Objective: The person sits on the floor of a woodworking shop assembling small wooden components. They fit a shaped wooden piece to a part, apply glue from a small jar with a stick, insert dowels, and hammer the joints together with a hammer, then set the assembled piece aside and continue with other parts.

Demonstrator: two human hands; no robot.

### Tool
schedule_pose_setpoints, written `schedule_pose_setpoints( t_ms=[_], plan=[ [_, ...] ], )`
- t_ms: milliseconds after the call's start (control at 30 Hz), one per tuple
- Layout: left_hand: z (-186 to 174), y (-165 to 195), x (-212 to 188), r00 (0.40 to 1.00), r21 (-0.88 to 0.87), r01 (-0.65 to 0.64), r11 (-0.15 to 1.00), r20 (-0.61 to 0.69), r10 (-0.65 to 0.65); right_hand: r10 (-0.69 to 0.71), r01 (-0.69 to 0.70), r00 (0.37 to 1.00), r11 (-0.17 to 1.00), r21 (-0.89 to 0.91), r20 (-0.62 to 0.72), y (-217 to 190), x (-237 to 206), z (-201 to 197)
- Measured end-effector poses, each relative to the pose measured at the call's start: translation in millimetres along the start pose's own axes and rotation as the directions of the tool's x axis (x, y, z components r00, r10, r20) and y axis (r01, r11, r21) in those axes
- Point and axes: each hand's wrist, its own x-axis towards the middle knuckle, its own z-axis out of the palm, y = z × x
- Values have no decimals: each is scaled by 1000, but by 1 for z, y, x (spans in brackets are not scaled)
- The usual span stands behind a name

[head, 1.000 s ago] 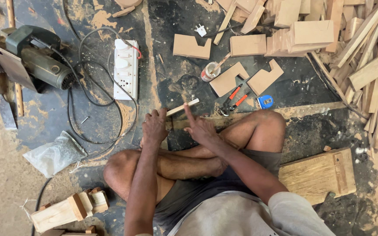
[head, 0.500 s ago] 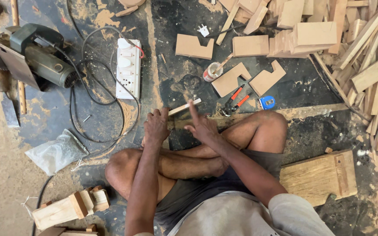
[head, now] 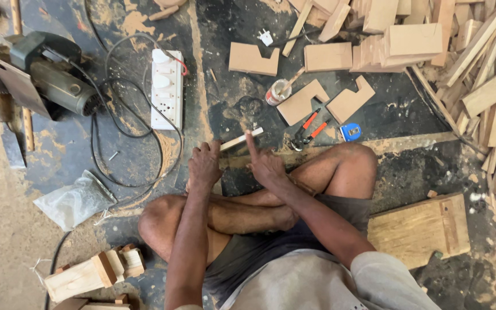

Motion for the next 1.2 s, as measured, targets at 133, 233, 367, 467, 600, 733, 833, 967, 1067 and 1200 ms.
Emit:
schedule_pose_setpoints(
  t_ms=[133, 233, 367, 467, 600, 733, 833, 967, 1067, 1200],
  plan=[
    [-2, 0, 0, 1000, 23, -4, 1000, -17, 5, 137, -139, 988, 990, 25, 75, 3, 4, -6],
    [0, -1, 0, 1000, 22, -2, 1000, -10, 2, -18, 17, 1000, 999, 27, 23, 9, 1, -9],
    [5, -2, 0, 999, 28, -12, 1000, -41, 14, 117, -113, 992, 988, 104, -37, 22, 2, -17],
    [7, -2, 0, 999, 21, -16, 1000, -52, 17, 120, -114, 991, 988, 103, -59, 26, 0, -23],
    [4, 0, -2, 998, -33, -17, 999, -56, 15, 145, -141, 988, 987, 70, -47, 32, -3, -35],
    [1, 2, -4, 998, -30, -14, 999, -61, 12, 196, -172, 963, 975, 139, -185, 52, 9, -58],
    [0, 2, -5, 997, -38, -23, 999, -71, 20, 1, -21, 763, 1000, -23, -647, 72, 27, -76],
    [-2, 3, -5, 999, -2, -7, 1000, -38, 7, -73, 25, 718, 997, -79, -692, 92, 51, -86],
    [-3, 3, -3, 1000, 5, -5, 1000, -30, 5, -140, 93, 719, 990, -105, -681, 102, 66, -83],
    [-4, 3, -1, 1000, -6, 1, 1000, -26, -1, -156, 204, 717, 979, -9, -680, 120, 75, -75]
  ],
)
